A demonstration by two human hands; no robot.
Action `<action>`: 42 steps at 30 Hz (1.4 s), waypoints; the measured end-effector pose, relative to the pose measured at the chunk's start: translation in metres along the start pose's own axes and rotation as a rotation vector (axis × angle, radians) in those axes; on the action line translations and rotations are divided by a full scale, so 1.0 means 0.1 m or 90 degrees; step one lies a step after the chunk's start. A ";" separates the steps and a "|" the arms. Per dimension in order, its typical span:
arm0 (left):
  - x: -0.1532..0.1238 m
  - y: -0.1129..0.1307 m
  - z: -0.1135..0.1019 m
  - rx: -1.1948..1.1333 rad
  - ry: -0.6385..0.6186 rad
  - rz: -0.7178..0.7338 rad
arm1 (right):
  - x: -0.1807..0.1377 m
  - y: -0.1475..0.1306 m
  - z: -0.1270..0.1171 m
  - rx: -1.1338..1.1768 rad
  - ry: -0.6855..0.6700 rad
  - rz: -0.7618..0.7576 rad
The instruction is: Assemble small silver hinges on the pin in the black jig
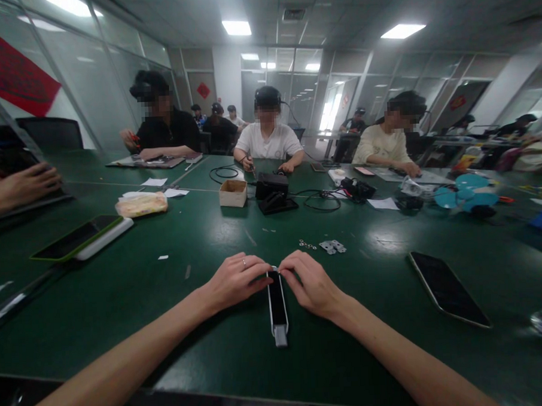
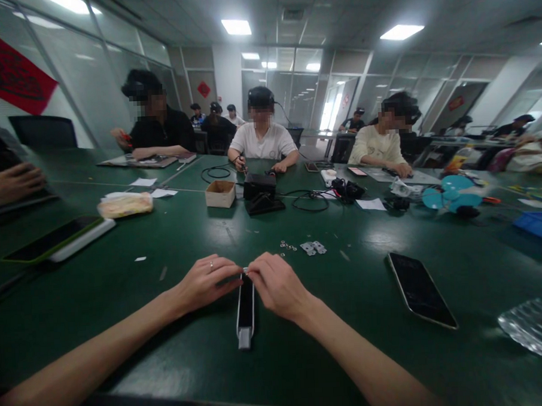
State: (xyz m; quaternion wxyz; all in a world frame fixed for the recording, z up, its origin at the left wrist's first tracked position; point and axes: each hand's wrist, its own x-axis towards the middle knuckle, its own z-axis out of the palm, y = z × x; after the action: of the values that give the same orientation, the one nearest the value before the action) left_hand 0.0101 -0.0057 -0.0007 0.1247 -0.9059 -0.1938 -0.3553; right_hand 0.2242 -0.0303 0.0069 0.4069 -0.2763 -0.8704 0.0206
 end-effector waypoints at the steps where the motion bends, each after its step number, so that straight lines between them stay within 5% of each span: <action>1: 0.01 0.02 0.00 0.004 0.014 0.019 | 0.00 -0.04 0.04 0.034 0.003 0.011; 29: -0.02 0.07 0.05 -0.055 0.114 -0.022 | -0.04 -0.09 0.17 0.167 0.014 0.171; 36: 0.00 -0.08 -0.08 -0.250 0.066 -0.269 | -0.06 0.08 0.13 0.048 0.038 0.213; 42: -0.07 -0.22 -0.10 -0.345 -0.009 -0.412 | -0.08 0.22 0.08 -0.037 -0.046 0.312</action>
State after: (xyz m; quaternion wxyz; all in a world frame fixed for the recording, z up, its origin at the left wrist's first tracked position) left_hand -0.0104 0.0089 0.0034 -0.2377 -0.8004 -0.3688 -0.4084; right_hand 0.2331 -0.0138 -0.0094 0.3505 -0.4897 -0.7917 0.1030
